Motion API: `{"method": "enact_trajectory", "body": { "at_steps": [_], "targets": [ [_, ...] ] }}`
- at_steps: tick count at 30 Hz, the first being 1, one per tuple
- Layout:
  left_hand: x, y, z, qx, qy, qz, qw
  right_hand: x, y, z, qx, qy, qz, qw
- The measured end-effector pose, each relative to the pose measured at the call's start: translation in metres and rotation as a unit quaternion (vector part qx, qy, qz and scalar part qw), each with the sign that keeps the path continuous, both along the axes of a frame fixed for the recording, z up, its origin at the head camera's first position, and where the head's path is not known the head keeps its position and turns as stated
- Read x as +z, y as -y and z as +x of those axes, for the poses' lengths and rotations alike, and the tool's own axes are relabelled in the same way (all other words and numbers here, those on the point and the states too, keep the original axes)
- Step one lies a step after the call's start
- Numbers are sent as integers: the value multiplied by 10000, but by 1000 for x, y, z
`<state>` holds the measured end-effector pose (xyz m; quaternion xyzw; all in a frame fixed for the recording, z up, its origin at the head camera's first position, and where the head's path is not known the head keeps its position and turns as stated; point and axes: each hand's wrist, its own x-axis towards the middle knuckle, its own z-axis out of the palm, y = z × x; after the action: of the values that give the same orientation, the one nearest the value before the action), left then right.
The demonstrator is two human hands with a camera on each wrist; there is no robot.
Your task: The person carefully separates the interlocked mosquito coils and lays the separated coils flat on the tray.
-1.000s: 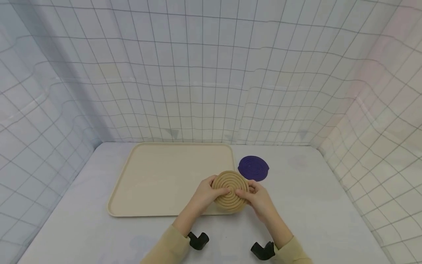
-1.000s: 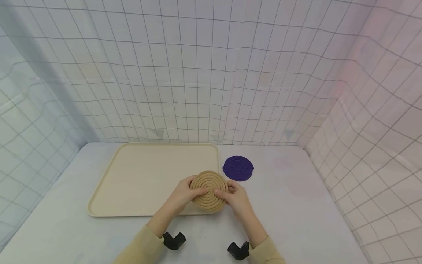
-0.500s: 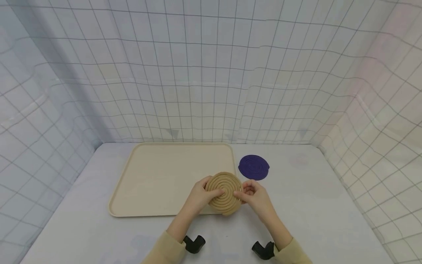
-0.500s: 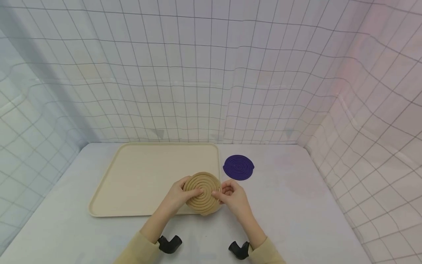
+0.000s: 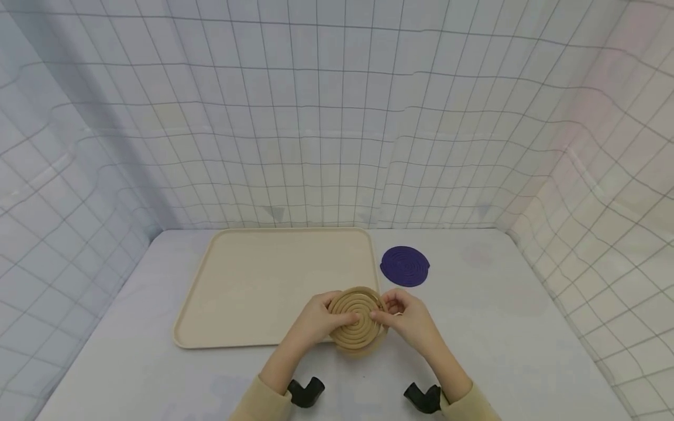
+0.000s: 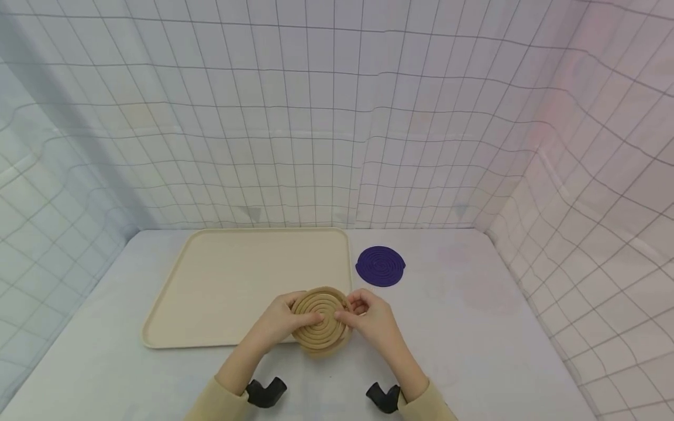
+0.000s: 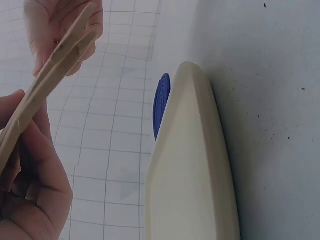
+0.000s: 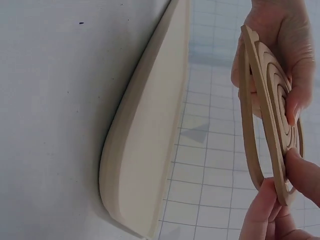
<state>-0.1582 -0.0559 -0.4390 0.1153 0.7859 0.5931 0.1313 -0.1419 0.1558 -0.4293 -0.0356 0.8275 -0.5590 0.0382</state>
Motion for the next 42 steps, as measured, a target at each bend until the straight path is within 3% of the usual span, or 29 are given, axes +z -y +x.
{"method": "enact_trajectory", "body": {
  "at_steps": [6,13,19,25,30,35,38,42],
  "targets": [
    [-1,5,-1,-56,2,102,9999,-1,1,2,278,176,-169,9993],
    [-1,4,3,777,71,337,9964,-9,10,7,113,643,-1049,9923],
    [-4,2,6,1206,77,506,9914,-13,17,10,-85,582,-1060,9926],
    [-5,4,8,918,-55,486,9946,-8,19,9,-413,-47,-48,9991],
    [-6,5,7,437,-130,316,9985,-1,15,5,-241,-497,392,9977],
    [-6,7,6,275,-88,271,9992,-1,13,3,-50,-442,385,9983],
    [-7,7,5,349,-82,171,9992,-2,15,2,-301,-280,146,9990],
    [-9,6,6,620,170,323,9974,-6,20,2,-726,-96,-323,9968]
  ]
}}
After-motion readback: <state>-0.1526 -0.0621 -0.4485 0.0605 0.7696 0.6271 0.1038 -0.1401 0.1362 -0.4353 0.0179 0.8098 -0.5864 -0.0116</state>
